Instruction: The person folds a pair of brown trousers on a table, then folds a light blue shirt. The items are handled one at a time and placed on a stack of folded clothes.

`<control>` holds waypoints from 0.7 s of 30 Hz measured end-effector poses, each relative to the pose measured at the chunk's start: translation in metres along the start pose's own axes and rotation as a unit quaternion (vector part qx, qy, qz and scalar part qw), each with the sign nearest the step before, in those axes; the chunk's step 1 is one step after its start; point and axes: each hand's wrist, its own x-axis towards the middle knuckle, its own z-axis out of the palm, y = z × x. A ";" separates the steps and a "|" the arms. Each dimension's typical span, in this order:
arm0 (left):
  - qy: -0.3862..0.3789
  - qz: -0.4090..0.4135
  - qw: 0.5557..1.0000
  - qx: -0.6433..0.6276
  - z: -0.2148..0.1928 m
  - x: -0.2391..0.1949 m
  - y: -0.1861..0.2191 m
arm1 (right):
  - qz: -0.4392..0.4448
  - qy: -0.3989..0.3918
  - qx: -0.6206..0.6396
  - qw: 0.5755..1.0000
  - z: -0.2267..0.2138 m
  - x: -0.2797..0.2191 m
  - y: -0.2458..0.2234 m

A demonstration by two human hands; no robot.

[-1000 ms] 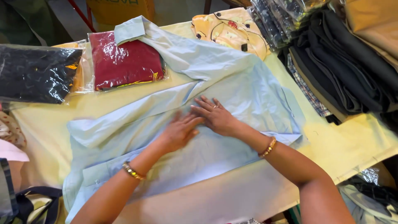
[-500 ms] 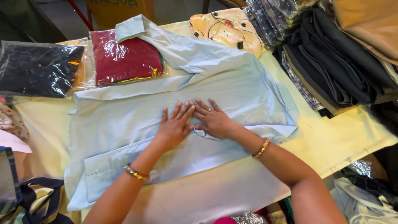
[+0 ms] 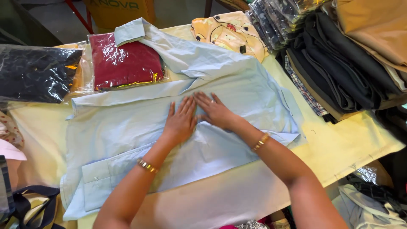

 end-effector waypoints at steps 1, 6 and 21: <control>0.000 -0.001 1.000 0.002 -0.019 0.011 -0.007 | -0.002 0.001 0.001 1.000 -0.013 0.007 0.010; -0.138 -0.210 0.966 0.057 -0.076 0.015 -0.092 | 0.203 -0.016 -0.130 0.970 -0.069 -0.007 0.082; -0.197 -0.118 0.971 0.072 -0.055 -0.025 0.001 | 0.057 -0.005 -0.118 0.991 0.000 -0.049 -0.001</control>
